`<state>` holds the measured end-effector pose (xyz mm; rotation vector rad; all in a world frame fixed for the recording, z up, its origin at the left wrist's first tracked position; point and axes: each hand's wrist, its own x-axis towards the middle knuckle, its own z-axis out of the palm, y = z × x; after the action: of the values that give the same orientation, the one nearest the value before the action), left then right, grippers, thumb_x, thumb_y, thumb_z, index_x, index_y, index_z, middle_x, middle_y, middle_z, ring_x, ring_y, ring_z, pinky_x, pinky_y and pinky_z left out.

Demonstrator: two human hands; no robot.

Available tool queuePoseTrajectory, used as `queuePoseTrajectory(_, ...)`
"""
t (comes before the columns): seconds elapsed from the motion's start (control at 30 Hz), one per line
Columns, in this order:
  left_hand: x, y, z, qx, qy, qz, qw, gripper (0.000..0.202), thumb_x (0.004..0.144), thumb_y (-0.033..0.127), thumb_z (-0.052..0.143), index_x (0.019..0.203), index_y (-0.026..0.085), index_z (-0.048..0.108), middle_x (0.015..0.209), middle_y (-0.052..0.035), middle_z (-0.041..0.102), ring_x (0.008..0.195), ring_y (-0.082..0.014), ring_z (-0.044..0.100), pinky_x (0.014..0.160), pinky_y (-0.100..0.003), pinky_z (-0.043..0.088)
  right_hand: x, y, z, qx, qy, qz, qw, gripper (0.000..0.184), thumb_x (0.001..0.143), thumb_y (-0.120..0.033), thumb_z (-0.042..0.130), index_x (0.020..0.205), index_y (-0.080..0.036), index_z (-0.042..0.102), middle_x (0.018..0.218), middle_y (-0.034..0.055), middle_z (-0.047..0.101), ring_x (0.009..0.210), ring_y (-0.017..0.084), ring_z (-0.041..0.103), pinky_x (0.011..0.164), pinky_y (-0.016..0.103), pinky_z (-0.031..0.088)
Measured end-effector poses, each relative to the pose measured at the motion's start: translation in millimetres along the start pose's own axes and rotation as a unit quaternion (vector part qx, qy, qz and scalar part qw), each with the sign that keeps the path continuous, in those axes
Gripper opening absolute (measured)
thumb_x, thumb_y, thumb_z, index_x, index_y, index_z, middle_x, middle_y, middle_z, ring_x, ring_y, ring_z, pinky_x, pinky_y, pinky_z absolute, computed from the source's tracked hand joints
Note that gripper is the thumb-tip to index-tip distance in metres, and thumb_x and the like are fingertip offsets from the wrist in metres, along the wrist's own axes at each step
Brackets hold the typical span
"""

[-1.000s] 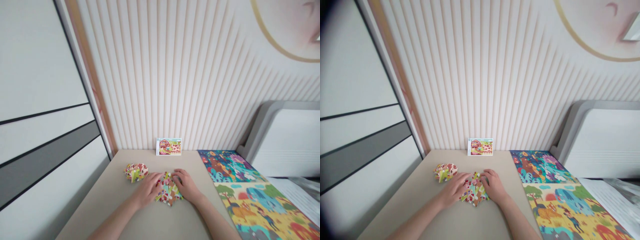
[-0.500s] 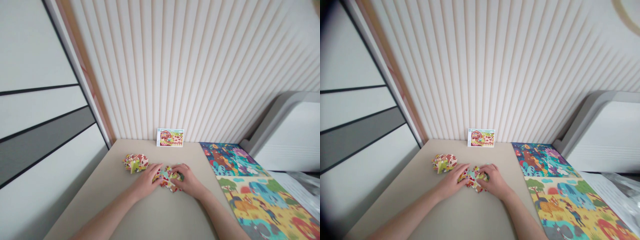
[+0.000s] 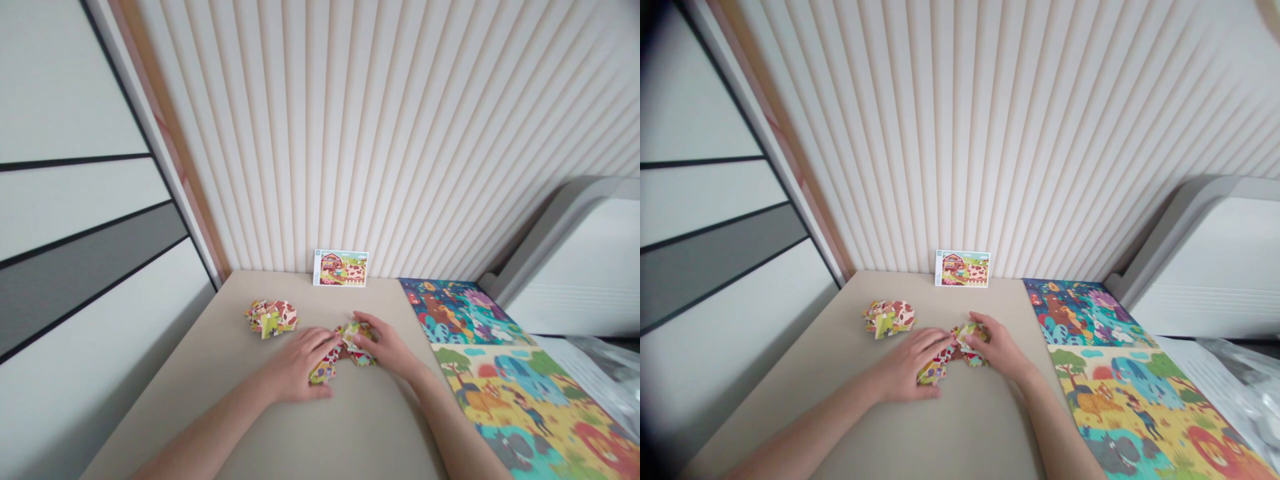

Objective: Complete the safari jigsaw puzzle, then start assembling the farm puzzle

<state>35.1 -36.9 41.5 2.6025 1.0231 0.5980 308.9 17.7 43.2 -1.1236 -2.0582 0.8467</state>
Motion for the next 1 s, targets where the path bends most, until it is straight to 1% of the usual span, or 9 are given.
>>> queuePoseTrajectory(0.07, 0, -2, 3.9, 0.015, 0.016, -0.035, 0.999, 0.089, 0.076, 0.059, 0.075, 0.15, 0.026, 0.039, 0.146, -0.013, 0.048, 0.133, -0.0346, 0.045, 0.114, -0.051, 0.037, -4, -3, -1, -0.058, -0.049, -0.028, 0.997, 0.076, 0.076, -0.048, 0.078, 0.143, -0.025, 0.052, 0.142, 0.0113, 0.056, 0.129, 0.031, 0.052, 0.111, 0.048, 0.038)
queuePoseTrajectory(0.13, 2, -4, 8.0, 0.009, 0.042, -0.071, 0.997, 0.069, 0.085, 0.049, 0.07, 0.145, 0.026, 0.046, 0.14, -0.011, 0.053, 0.13, -0.0304, 0.049, 0.111, -0.047, 0.041, -8, -6, 0, -0.106, -0.065, -0.049, 0.991, 0.08, 0.072, -0.043, 0.082, 0.144, -0.028, 0.051, 0.142, 0.0107, 0.055, 0.131, 0.032, 0.049, 0.112, 0.049, 0.036)
queuePoseTrajectory(0.2, 3, -7, 10.7, -0.009, 0.065, -0.094, 0.993, 0.054, 0.09, 0.039, 0.065, 0.14, 0.026, 0.05, 0.134, -0.0086, 0.057, 0.126, -0.0262, 0.053, 0.11, -0.043, 0.043, -8, -7, 1, -0.124, -0.045, -0.058, 0.99, 0.065, 0.078, -0.032, 0.075, 0.14, -0.028, 0.055, 0.134, 0.0097, 0.06, 0.125, 0.029, 0.053, 0.109, 0.046, 0.039)
queuePoseTrajectory(0.3, 5, -10, 10.7, -0.035, 0.09, -0.113, 0.989, 0.052, 0.089, 0.032, 0.065, 0.139, 0.026, 0.051, 0.133, -0.008, 0.058, 0.124, -0.0245, 0.055, 0.109, -0.042, 0.045, -6, -6, 0, -0.121, 0.014, -0.054, 0.991, 0.048, 0.08, -0.017, 0.064, 0.128, -0.025, 0.064, 0.122, 0.0089, 0.065, 0.115, 0.026, 0.057, 0.104, 0.043, 0.044)
queuePoseTrajectory(0.5, 5, -7, 5.3, -0.049, 0.135, -0.098, 0.985, 0.053, 0.093, 0.029, 0.06, 0.143, 0.026, 0.046, 0.14, -0.0095, 0.056, 0.13, -0.0247, 0.052, 0.112, -0.042, 0.043, -3, -7, -3, -0.101, 0.079, -0.048, 0.991, 0.035, 0.086, -0.021, 0.06, 0.119, -0.024, 0.068, 0.12, 0.0091, 0.064, 0.112, 0.025, 0.059, 0.102, 0.042, 0.046)
queuePoseTrajectory(0.6, 4, -3, 2.0, -0.046, 0.122, -0.053, 0.99, 0.056, 0.094, 0.028, 0.057, 0.148, 0.027, 0.041, 0.142, -0.009, 0.055, 0.132, -0.0245, 0.051, 0.114, -0.044, 0.041, -5, -13, -2, -0.081, 0.025, -0.085, 0.993, 0.032, 0.089, -0.024, 0.06, 0.12, -0.025, 0.069, 0.12, 0.0088, 0.066, 0.112, 0.023, 0.061, 0.101, 0.04, 0.047)
queuePoseTrajectory(0.7, 4, 2, -3.3, -0.041, 0.066, 0.021, 0.997, 0.064, 0.093, 0.028, 0.057, 0.152, 0.028, 0.034, 0.144, -0.0085, 0.054, 0.134, -0.0249, 0.05, 0.114, -0.044, 0.04, -8, -17, -4, -0.079, -0.041, -0.121, 0.989, 0.033, 0.089, -0.038, 0.067, 0.119, -0.026, 0.07, 0.119, 0.0089, 0.069, 0.113, 0.025, 0.062, 0.103, 0.042, 0.046)
queuePoseTrajectory(0.8, 4, 6, -8.0, -0.024, 0.015, 0.083, 0.996, 0.068, 0.09, 0.028, 0.059, 0.153, 0.028, 0.032, 0.147, -0.0083, 0.052, 0.137, -0.0264, 0.046, 0.116, -0.047, 0.036, -9, -17, -10, -0.073, -0.056, -0.123, 0.988, 0.043, 0.088, -0.047, 0.069, 0.125, -0.026, 0.067, 0.125, 0.0102, 0.067, 0.119, 0.026, 0.06, 0.106, 0.044, 0.044)
queuePoseTrajectory(1.0, 4, 0, -2.4, 0.025, 0.014, 0.021, 0.999, 0.077, 0.085, 0.047, 0.067, 0.152, 0.026, 0.036, 0.149, -0.0112, 0.048, 0.137, -0.0321, 0.043, 0.117, -0.052, 0.033, -10, -6, -10, -0.12, -0.049, -0.062, 0.99, 0.057, 0.083, -0.052, 0.071, 0.134, -0.028, 0.062, 0.142, 0.0119, 0.056, 0.132, 0.03, 0.051, 0.112, 0.049, 0.038)
